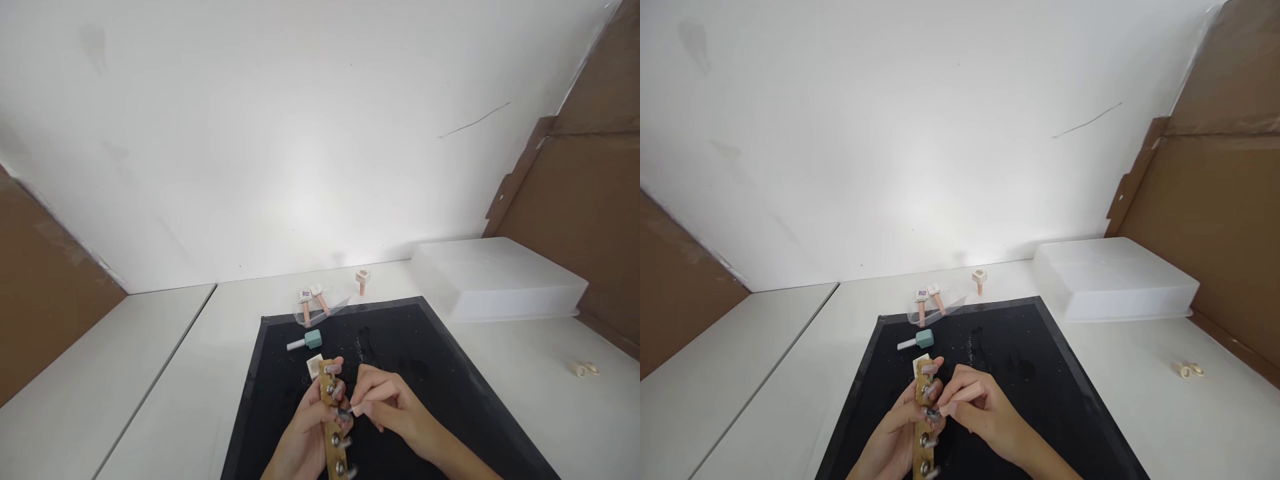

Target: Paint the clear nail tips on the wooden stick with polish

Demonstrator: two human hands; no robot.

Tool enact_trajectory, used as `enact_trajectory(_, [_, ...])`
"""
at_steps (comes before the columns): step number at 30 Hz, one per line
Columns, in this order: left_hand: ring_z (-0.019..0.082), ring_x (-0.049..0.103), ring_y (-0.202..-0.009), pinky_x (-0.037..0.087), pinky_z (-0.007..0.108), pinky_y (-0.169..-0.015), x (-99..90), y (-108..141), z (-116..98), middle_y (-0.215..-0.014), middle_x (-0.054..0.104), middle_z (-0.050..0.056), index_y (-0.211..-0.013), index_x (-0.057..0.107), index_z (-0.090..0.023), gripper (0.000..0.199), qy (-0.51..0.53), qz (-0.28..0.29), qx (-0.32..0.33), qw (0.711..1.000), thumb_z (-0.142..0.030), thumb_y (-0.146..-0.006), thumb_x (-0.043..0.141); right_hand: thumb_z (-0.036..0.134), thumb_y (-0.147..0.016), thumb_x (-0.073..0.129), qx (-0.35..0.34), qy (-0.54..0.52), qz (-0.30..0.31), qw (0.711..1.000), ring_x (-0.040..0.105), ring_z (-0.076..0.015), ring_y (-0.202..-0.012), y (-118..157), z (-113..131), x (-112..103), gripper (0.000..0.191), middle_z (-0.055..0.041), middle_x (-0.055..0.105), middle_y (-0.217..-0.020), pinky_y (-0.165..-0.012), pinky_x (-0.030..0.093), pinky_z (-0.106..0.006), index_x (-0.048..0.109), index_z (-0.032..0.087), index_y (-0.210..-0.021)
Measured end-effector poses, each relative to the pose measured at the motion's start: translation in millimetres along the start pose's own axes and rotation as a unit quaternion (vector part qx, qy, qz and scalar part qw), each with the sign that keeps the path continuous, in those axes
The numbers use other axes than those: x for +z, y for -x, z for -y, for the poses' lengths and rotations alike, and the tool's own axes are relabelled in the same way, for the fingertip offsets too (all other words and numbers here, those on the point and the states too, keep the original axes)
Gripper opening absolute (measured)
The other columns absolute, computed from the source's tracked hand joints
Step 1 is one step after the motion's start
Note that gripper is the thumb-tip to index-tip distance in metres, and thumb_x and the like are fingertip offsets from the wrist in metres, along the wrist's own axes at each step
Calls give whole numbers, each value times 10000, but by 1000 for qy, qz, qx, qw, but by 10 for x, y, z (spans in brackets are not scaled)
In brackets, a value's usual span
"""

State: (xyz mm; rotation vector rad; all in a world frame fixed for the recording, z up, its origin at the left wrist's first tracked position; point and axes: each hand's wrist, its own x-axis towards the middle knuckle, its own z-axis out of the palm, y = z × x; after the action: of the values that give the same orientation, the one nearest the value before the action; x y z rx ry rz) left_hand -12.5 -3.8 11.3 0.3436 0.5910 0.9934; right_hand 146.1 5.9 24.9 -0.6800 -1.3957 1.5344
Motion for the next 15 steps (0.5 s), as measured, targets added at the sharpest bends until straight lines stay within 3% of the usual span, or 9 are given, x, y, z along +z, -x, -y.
enact_trajectory(8, [70,463,-577,357,216,-574,-33,-3,26,-715,545,-18,-1166,551,-245,677,4,2,1,1000,15,-541,560,212,-724,654,15,4,-5,1000,411,-80,-506,23,-10,6,104,4,501,-669,-448,336,-199,733,183,-664])
enact_trajectory(15, [72,462,-572,350,221,-562,-22,-11,22,-704,543,-18,-1175,544,-239,688,-1,0,-2,1000,17,-536,558,123,-687,611,25,3,-15,1000,441,-91,-521,16,3,14,157,11,513,-629,-501,380,-209,728,184,-602])
